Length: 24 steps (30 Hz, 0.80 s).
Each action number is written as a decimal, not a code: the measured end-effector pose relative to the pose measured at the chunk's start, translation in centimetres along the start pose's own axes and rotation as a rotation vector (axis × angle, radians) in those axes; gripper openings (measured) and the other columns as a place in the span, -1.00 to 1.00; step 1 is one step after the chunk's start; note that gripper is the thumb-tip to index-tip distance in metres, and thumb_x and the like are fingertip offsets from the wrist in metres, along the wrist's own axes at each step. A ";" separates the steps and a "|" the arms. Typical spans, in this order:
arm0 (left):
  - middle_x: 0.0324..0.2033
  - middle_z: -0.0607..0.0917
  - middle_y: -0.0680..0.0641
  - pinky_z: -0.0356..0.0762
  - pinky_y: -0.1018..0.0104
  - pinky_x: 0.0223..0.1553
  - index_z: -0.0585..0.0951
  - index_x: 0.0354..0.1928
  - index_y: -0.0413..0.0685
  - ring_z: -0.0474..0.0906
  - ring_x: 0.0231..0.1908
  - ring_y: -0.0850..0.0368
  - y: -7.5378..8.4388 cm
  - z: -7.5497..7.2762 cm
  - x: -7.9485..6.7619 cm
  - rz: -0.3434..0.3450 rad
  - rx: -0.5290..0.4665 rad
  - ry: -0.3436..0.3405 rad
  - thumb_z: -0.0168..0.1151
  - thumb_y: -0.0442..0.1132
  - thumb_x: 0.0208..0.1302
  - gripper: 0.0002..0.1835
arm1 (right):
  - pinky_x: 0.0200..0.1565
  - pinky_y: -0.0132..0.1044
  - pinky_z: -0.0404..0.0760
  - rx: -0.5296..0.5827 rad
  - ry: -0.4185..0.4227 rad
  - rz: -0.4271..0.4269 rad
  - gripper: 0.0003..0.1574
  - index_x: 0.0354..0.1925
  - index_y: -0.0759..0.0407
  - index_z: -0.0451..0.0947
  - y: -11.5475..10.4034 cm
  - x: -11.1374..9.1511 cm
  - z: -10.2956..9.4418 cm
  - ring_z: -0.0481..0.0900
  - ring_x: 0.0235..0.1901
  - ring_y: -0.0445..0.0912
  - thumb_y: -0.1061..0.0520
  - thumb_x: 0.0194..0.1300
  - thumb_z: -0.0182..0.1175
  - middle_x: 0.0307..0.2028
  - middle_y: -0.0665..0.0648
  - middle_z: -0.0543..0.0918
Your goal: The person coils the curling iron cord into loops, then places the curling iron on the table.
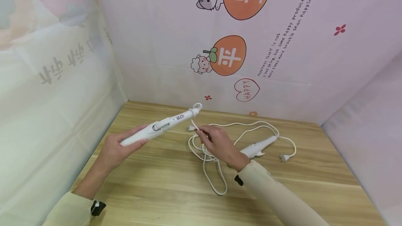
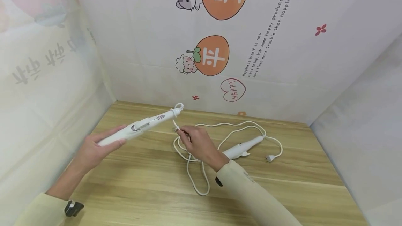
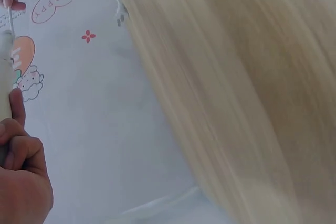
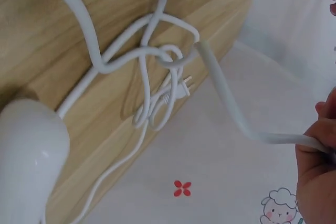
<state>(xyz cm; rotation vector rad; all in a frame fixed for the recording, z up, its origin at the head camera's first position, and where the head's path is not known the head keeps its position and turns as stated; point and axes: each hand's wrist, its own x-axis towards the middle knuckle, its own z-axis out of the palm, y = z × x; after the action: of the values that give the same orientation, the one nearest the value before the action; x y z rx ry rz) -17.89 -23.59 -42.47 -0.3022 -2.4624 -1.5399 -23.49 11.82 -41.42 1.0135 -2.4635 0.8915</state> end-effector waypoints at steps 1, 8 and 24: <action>0.21 0.79 -0.23 0.54 0.30 -0.55 0.74 0.34 0.10 0.57 -0.38 0.16 0.1 -0.1 0.0 -0.001 0.014 0.010 0.60 -0.20 0.33 -0.46 | -0.46 -0.43 0.40 -0.006 -0.007 -0.004 -0.82 -0.11 0.23 0.78 -0.1 0.0 -0.2 0.40 -0.52 -0.31 0.23 0.61 0.24 -0.53 -0.06 0.63; 0.16 0.83 -0.16 0.50 0.30 -0.58 0.75 0.33 0.22 0.53 -0.44 0.16 0.3 -0.7 -0.1 0.005 0.126 -0.012 0.60 -0.07 0.33 -0.47 | -0.37 -0.37 0.54 -0.099 -0.053 -0.128 -0.88 -0.08 0.24 0.76 0.1 0.1 -1.9 0.49 -0.42 -0.25 0.27 0.56 0.28 -0.31 0.04 0.71; 0.20 0.81 -0.13 0.69 0.32 -0.25 0.76 0.30 -0.03 0.71 -0.07 0.29 -0.4 -2.3 -0.8 0.056 0.010 -0.361 0.58 -0.22 0.33 -0.51 | -0.32 -0.39 0.59 -0.146 -0.066 -0.454 -0.78 -0.01 0.17 0.78 1.1 0.9 -3.4 0.54 -0.35 -0.23 0.31 0.40 0.46 -0.23 0.01 0.69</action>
<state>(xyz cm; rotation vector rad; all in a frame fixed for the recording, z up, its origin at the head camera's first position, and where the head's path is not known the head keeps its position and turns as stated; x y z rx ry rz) -17.05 -25.85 -42.05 -0.6961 -2.6966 -1.5645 -24.66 14.17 -38.90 1.4828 -2.1696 0.5300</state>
